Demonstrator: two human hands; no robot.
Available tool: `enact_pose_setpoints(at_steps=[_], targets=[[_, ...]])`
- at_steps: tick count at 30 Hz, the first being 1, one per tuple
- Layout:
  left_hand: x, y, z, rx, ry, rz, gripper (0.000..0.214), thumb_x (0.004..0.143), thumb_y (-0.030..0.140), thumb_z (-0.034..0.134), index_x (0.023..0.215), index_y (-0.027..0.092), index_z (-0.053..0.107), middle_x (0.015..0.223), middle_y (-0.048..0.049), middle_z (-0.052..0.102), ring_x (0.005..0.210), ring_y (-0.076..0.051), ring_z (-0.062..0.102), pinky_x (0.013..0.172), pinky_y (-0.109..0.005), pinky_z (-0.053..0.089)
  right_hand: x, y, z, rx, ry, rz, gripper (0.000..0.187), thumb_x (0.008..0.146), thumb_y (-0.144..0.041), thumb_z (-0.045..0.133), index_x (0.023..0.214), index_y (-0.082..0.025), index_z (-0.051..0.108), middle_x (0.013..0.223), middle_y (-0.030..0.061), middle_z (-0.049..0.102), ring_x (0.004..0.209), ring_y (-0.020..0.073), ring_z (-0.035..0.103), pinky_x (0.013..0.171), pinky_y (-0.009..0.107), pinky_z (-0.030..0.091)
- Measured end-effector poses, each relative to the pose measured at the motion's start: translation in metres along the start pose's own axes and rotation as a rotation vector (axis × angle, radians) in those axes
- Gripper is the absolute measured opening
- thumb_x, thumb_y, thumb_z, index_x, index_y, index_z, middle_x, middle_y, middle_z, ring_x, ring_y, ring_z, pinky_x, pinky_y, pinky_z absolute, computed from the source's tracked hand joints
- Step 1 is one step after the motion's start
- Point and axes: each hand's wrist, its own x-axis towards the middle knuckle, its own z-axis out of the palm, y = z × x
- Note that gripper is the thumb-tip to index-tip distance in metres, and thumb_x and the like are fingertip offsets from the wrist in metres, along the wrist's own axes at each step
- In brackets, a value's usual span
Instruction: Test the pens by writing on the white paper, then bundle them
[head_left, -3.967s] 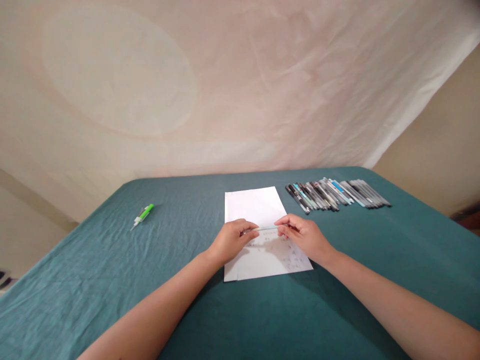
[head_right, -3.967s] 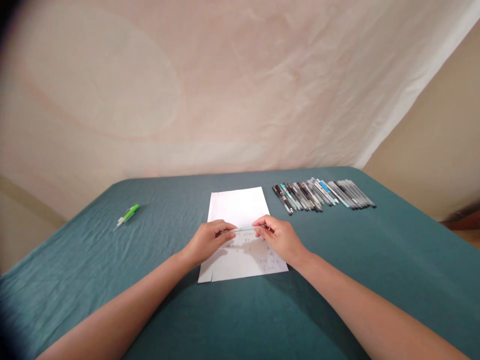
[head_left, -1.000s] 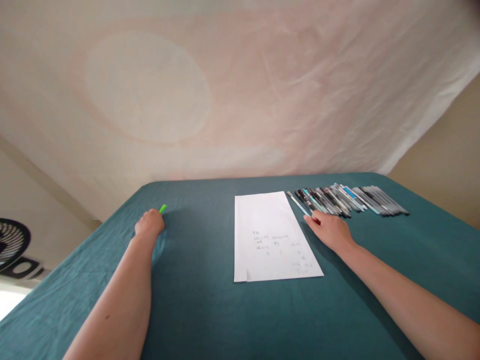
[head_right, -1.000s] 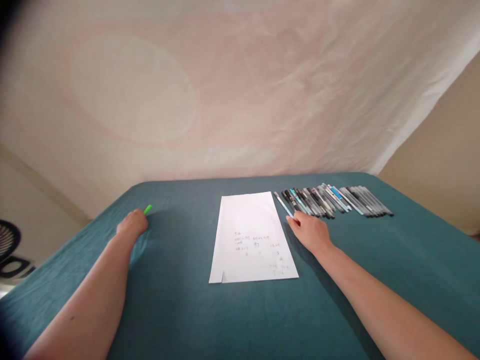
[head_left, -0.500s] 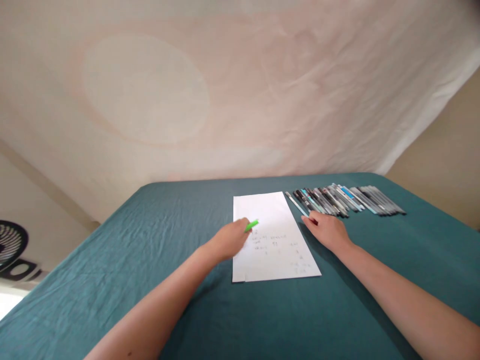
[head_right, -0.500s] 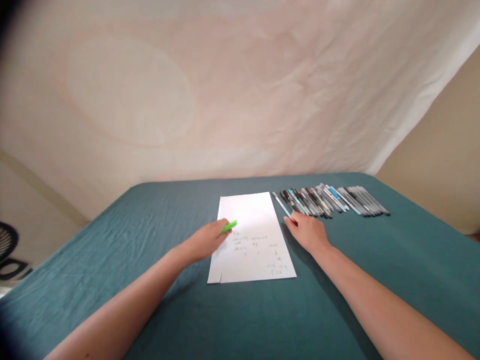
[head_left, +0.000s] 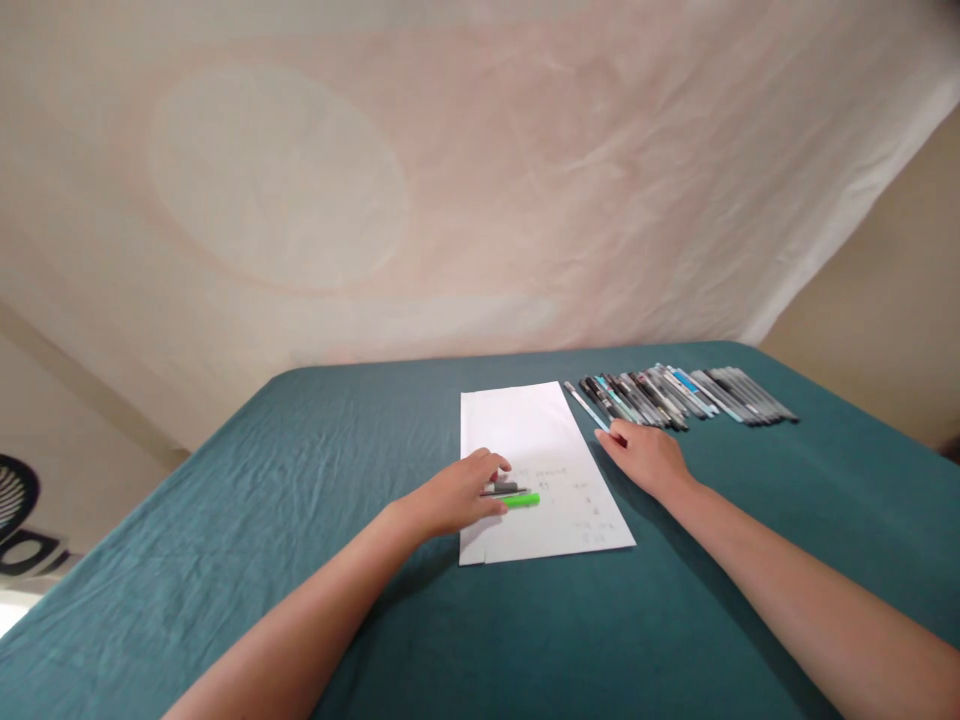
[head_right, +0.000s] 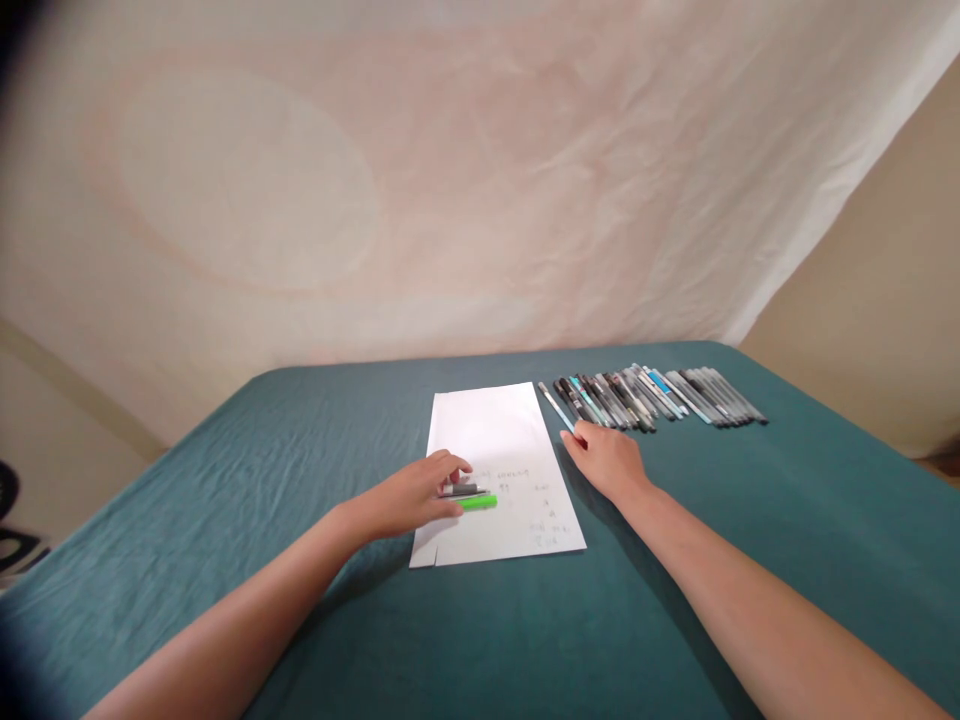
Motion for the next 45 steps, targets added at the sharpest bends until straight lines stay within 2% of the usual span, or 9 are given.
enact_pose_setpoints(at_steps=[5, 13, 18, 22, 26, 31, 36, 41, 45], targets=[[-0.001, -0.001, -0.008, 0.029, -0.003, -0.042, 0.030, 0.077, 0.020, 0.057, 0.107, 0.022, 0.056, 0.096, -0.0039, 0.059, 0.085, -0.018, 0.057, 0.073, -0.028, 0.044, 0.000, 0.000, 0.000, -0.005, 0.005, -0.008, 0.039, 0.087, -0.048, 0.041, 0.061, -0.020, 0.049, 0.056, -0.0005, 0.057, 0.053, 0.0143, 0.051, 0.050, 0.024, 0.020], [0.000, 0.002, -0.007, 0.205, 0.028, -0.077, 0.013, 0.078, 0.015, 0.050, 0.086, 0.020, 0.058, 0.082, -0.0026, 0.060, 0.071, -0.016, 0.055, 0.061, -0.025, 0.040, 0.000, -0.001, -0.002, 0.023, 0.008, 0.002, 0.038, 0.087, -0.047, 0.042, 0.061, -0.020, 0.049, 0.055, -0.0007, 0.056, 0.053, 0.0145, 0.051, 0.049, 0.024, 0.019], [0.005, 0.003, 0.002, 0.286, 0.067, -0.100, 0.012, 0.080, 0.019, 0.049, 0.088, 0.020, 0.059, 0.086, -0.0037, 0.061, 0.073, -0.016, 0.056, 0.063, -0.026, 0.040, -0.009, -0.023, -0.016, 0.150, 0.067, -0.029, 0.034, 0.087, -0.044, 0.044, 0.064, -0.020, 0.051, 0.058, -0.0006, 0.057, 0.056, 0.0144, 0.053, 0.052, 0.024, 0.026], [0.005, 0.003, -0.004, 0.305, 0.075, -0.114, 0.014, 0.082, 0.021, 0.048, 0.091, 0.019, 0.058, 0.090, -0.0039, 0.060, 0.075, -0.016, 0.056, 0.065, -0.025, 0.040, -0.030, -0.060, -0.028, 0.389, -0.065, -0.251, 0.018, 0.088, -0.034, 0.047, 0.082, -0.023, 0.059, 0.077, -0.0006, 0.065, 0.069, 0.0137, 0.058, 0.060, 0.023, 0.034], [0.002, 0.005, -0.014, 0.322, 0.008, -0.095, 0.012, 0.080, 0.020, 0.050, 0.083, 0.020, 0.061, 0.085, -0.0023, 0.061, 0.074, -0.015, 0.056, 0.062, -0.023, 0.038, -0.045, -0.084, -0.028, 0.456, -0.189, -0.387, 0.015, 0.088, -0.026, 0.047, 0.089, -0.024, 0.062, 0.087, -0.0012, 0.067, 0.075, 0.0128, 0.060, 0.066, 0.023, 0.038], [-0.001, 0.005, -0.012, 0.380, -0.055, -0.123, 0.016, 0.078, 0.020, 0.049, 0.081, 0.022, 0.064, 0.082, -0.0027, 0.064, 0.072, -0.017, 0.057, 0.059, -0.025, 0.036, -0.043, -0.084, -0.019, 0.451, -0.229, -0.360, 0.014, 0.088, -0.025, 0.048, 0.089, -0.024, 0.062, 0.089, -0.0013, 0.067, 0.077, 0.0136, 0.060, 0.066, 0.024, 0.038], [-0.001, 0.008, -0.010, 0.440, -0.081, -0.126, 0.018, 0.081, 0.020, 0.044, 0.078, 0.019, 0.062, 0.080, -0.0057, 0.064, 0.070, -0.019, 0.059, 0.059, -0.027, 0.037, -0.035, -0.086, -0.020, 0.440, -0.263, -0.333, 0.013, 0.087, -0.027, 0.051, 0.092, -0.024, 0.063, 0.088, -0.0013, 0.066, 0.074, 0.0130, 0.059, 0.065, 0.024, 0.038], [-0.005, 0.010, -0.016, 0.492, -0.127, -0.153, 0.018, 0.083, 0.023, 0.043, 0.079, 0.017, 0.060, 0.082, -0.0083, 0.064, 0.072, -0.021, 0.059, 0.060, -0.027, 0.038, -0.027, -0.097, -0.018, 0.433, -0.288, -0.364, 0.011, 0.086, -0.028, 0.053, 0.089, -0.023, 0.063, 0.087, -0.0003, 0.065, 0.075, 0.0130, 0.058, 0.065, 0.024, 0.036], [-0.012, 0.000, -0.025, 0.444, -0.128, -0.134, 0.019, 0.085, 0.024, 0.041, 0.080, 0.018, 0.058, 0.078, -0.0062, 0.064, 0.065, -0.018, 0.057, 0.057, -0.026, 0.035, -0.027, -0.100, -0.010, 0.417, -0.274, -0.358, 0.011, 0.087, -0.028, 0.052, 0.088, -0.023, 0.062, 0.089, -0.0007, 0.064, 0.077, 0.0129, 0.058, 0.065, 0.024, 0.036]])
